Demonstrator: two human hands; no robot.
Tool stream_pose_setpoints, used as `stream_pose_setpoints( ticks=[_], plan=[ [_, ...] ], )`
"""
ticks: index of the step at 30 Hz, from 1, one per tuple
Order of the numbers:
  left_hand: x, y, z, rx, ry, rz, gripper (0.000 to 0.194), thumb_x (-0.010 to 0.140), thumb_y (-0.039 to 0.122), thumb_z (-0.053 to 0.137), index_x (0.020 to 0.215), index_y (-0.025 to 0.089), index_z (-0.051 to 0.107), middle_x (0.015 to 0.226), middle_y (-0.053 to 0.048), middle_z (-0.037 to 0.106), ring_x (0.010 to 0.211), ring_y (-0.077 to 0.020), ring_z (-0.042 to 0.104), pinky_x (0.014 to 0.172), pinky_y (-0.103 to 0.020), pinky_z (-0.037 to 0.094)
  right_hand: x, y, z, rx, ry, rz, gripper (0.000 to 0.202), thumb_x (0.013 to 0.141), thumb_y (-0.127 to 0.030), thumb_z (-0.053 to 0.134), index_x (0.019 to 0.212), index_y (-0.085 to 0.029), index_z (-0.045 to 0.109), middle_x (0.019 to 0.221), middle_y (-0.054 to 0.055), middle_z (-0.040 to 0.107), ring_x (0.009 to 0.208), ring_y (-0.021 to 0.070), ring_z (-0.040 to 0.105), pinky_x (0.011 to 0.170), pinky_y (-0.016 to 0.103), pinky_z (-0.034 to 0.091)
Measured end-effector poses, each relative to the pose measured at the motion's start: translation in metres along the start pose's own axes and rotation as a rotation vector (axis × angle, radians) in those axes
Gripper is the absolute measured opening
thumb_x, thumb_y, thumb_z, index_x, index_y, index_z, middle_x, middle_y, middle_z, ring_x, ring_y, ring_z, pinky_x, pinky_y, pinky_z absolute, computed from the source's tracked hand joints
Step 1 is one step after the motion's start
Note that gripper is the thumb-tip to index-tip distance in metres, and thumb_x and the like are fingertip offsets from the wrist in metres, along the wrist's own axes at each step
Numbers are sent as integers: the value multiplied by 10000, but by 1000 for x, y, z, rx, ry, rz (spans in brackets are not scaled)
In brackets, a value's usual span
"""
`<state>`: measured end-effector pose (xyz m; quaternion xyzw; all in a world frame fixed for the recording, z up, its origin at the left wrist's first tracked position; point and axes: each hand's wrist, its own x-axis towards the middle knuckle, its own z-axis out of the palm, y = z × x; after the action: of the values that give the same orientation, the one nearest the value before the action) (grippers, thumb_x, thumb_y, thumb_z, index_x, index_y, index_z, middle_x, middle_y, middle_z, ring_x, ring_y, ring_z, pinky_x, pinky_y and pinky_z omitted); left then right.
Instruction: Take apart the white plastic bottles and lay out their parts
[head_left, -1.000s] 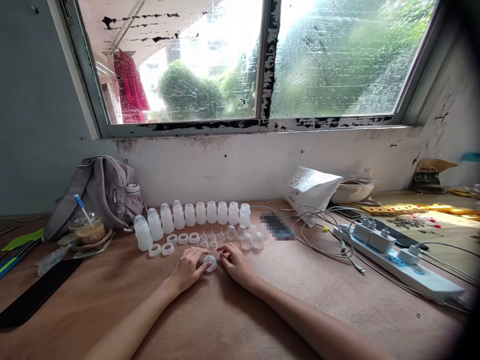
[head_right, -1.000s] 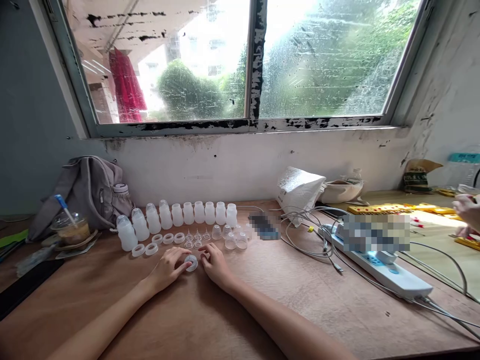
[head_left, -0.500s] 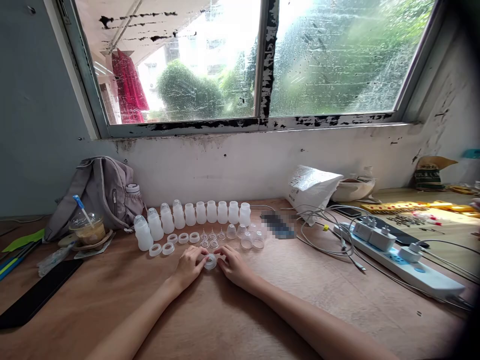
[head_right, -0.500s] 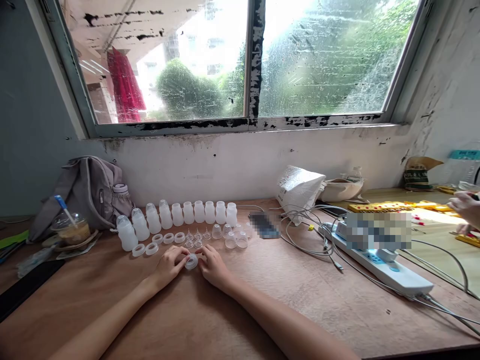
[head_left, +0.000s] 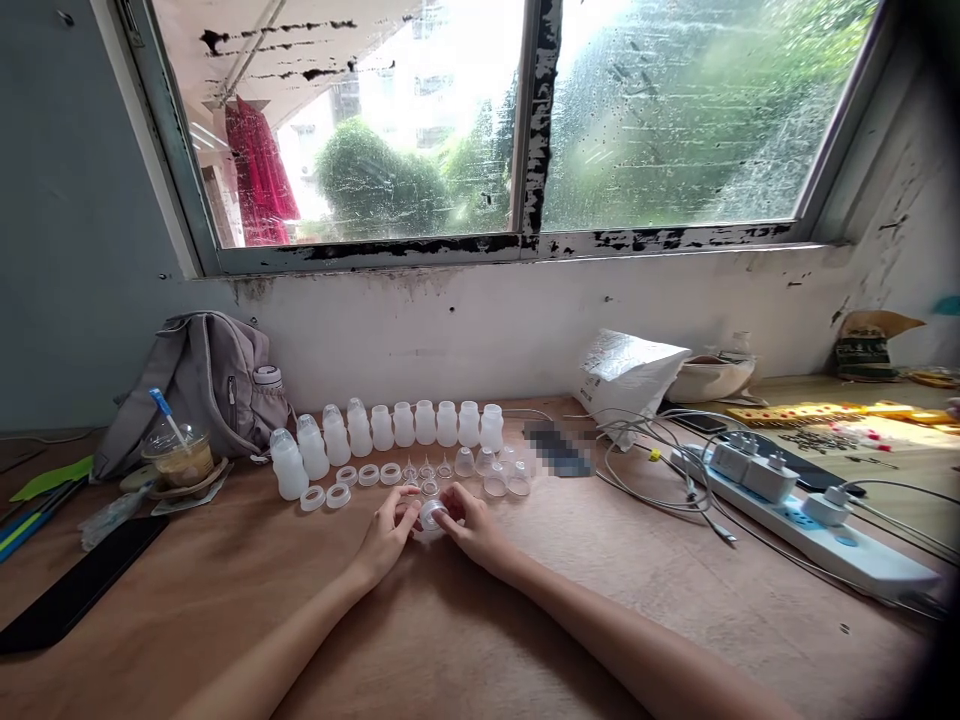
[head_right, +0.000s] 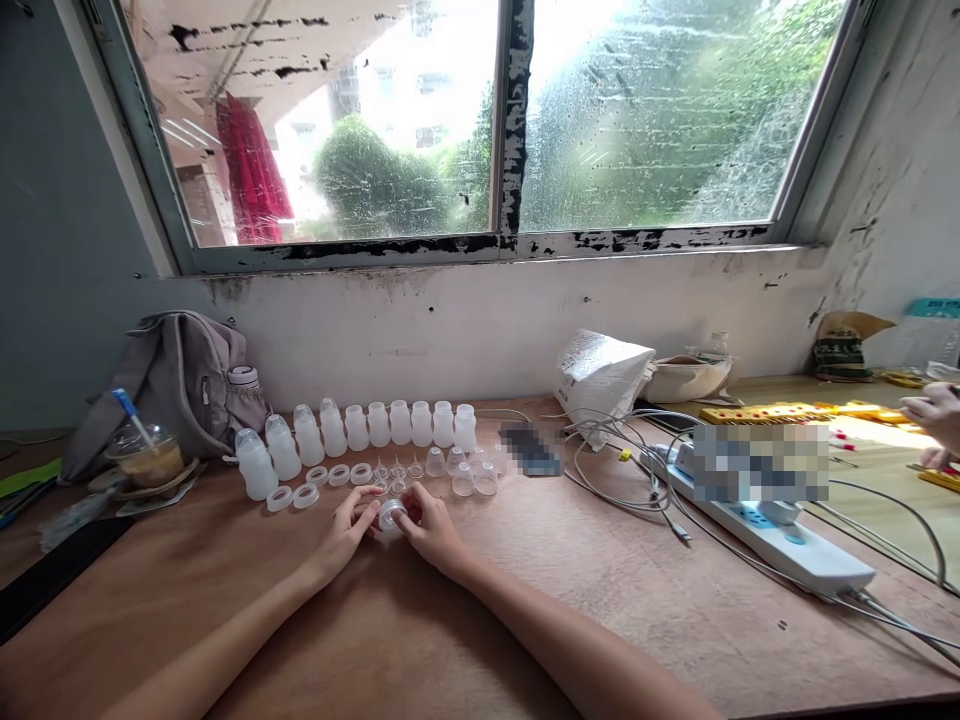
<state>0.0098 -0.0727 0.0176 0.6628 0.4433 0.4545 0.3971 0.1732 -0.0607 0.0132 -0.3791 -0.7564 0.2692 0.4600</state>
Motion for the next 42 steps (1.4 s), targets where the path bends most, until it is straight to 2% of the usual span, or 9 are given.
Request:
stream_pose_setpoints(
  ticks=[6,12,20,31,38,42],
  plan=[
    [-5,4,3,-3,-82,14,294,786,421,450,908,166,532,731,-27,617,659,-145,588,601,-249,462,1,2,1,0,26,37,42,736,-204,480,765,-184,456,556,-53,434,498,87,394,463,193,311],
    [-8,5,5,-53,-154,5,221,753,262,473,950,169,512,701,-15,618,622,-130,569,542,-227,451,1,4,3,-43,26,61,98,661,-128,470,711,-191,413,553,-64,404,499,86,365,464,189,274],
    [-10,0,7,-108,-180,-33,299,660,131,442,952,177,481,708,2,597,594,-110,558,460,-183,426,4,2,2,-33,-9,48,122,625,-103,439,679,-190,373,581,-61,379,532,87,341,480,189,259],
    [-10,0,6,-79,-226,-66,302,670,170,441,972,171,456,758,-8,589,456,-89,567,309,-129,356,6,6,0,-47,-72,69,105,613,-126,449,669,-184,381,591,-59,404,549,85,340,484,186,248],
    [-11,-1,7,-64,-244,-38,312,669,141,435,978,177,464,773,-11,600,471,-91,574,318,-129,359,6,6,2,-75,-80,97,102,598,-118,442,663,-183,397,576,-60,415,531,81,343,470,184,236],
    [-10,-1,8,-40,-224,-38,237,731,226,458,961,175,479,762,-20,613,473,-97,576,321,-134,363,4,4,3,-53,-88,87,110,601,-113,455,673,-182,407,571,-61,420,525,80,350,468,181,247]
  ],
)
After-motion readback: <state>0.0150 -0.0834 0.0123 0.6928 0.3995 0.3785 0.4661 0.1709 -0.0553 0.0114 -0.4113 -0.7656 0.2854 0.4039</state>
